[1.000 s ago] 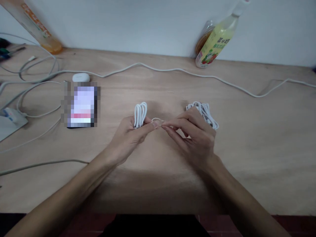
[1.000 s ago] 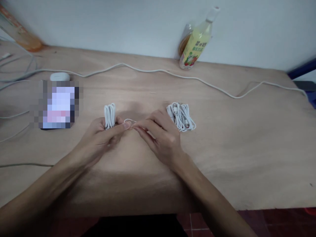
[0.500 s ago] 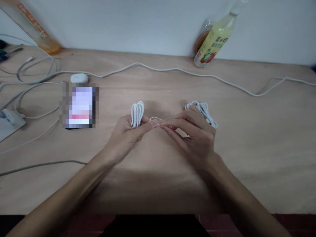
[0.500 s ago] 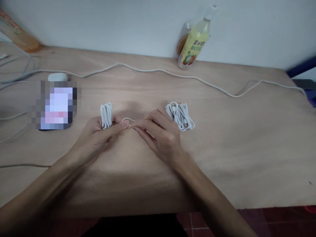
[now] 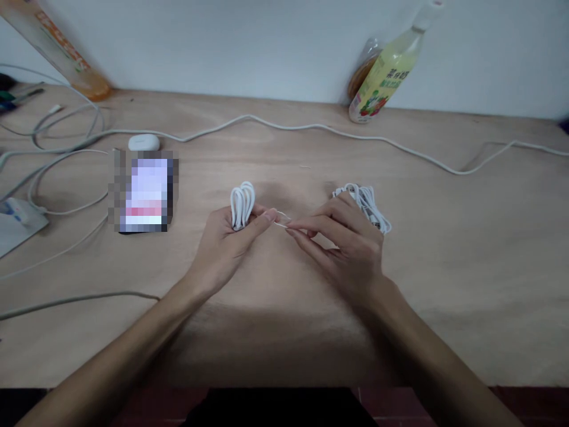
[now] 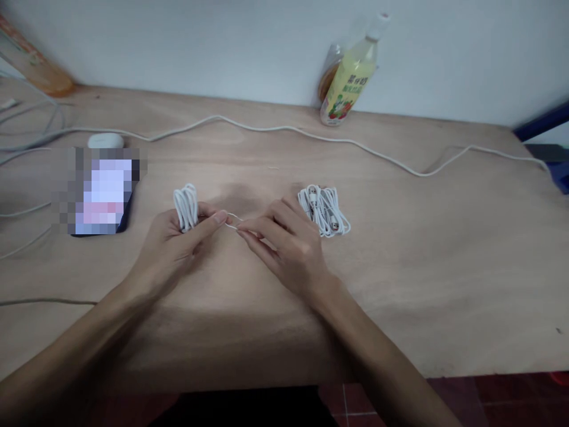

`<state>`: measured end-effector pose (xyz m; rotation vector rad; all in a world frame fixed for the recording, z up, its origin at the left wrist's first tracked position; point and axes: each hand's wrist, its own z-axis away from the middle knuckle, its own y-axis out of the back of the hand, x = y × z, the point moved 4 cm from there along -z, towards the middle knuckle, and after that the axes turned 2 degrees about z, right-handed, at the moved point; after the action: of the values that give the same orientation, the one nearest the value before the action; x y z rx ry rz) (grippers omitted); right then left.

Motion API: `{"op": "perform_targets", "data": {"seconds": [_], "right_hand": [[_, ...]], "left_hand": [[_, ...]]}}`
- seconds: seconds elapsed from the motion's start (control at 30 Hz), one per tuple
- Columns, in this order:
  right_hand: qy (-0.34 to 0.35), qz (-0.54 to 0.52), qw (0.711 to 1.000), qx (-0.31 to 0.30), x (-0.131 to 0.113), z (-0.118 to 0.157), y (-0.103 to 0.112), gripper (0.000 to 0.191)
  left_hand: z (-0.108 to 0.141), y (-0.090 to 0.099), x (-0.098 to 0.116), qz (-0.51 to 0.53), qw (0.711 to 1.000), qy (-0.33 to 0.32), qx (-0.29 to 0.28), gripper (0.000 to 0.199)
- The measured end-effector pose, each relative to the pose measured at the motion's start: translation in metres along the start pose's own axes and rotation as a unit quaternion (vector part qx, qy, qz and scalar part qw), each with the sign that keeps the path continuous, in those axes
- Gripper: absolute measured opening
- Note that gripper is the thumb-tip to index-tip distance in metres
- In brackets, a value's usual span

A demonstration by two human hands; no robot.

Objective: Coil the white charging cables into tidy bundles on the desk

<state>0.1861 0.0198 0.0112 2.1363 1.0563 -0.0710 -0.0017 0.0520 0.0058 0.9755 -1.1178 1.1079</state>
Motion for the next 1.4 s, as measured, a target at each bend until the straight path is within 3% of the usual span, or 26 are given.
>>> {"op": "perform_targets", "data": {"seconds": [0.27, 0.43, 0.6, 0.83, 1.0, 1.1, 1.23, 1.4], "right_hand": [[-0.027, -0.017, 0.999, 0.003, 0.000, -0.003, 0.002, 0.012], [-0.127, -0.073, 0.989, 0.022, 0.001, -0.003, 0.006, 0.014], [-0.257, -0.114, 0.959, 0.023, 0.007, 0.002, 0.002, 0.010], [-0.349, -0.178, 0.920, -0.017, 0.016, 0.003, -0.005, 0.011], [-0.385, -0.168, 0.907, -0.012, 0.019, 0.006, -0.006, 0.016], [-0.399, -0.161, 0.903, -0.023, 0.022, 0.009, -0.008, 0.018], [-0.393, -0.197, 0.894, -0.091, 0.023, 0.010, -0.014, 0.019], [-0.389, -0.258, 0.871, -0.155, 0.020, 0.010, -0.020, 0.021]], "left_hand": [[-0.002, 0.003, -0.002, -0.003, 0.999, -0.034, 0.031, 0.018], [-0.003, 0.004, -0.002, -0.022, 0.999, -0.037, 0.031, 0.017], [-0.001, 0.003, -0.002, -0.044, 0.998, -0.029, 0.035, 0.020], [-0.002, 0.001, -0.004, -0.067, 0.997, -0.021, 0.019, 0.023], [-0.003, 0.000, -0.012, -0.118, 0.993, 0.006, -0.008, 0.030], [-0.004, 0.001, -0.014, -0.162, 0.987, -0.018, -0.005, 0.037], [-0.004, 0.001, -0.015, -0.173, 0.984, -0.037, -0.014, 0.043], [-0.004, 0.001, -0.018, -0.165, 0.986, -0.025, -0.007, 0.035]]}}
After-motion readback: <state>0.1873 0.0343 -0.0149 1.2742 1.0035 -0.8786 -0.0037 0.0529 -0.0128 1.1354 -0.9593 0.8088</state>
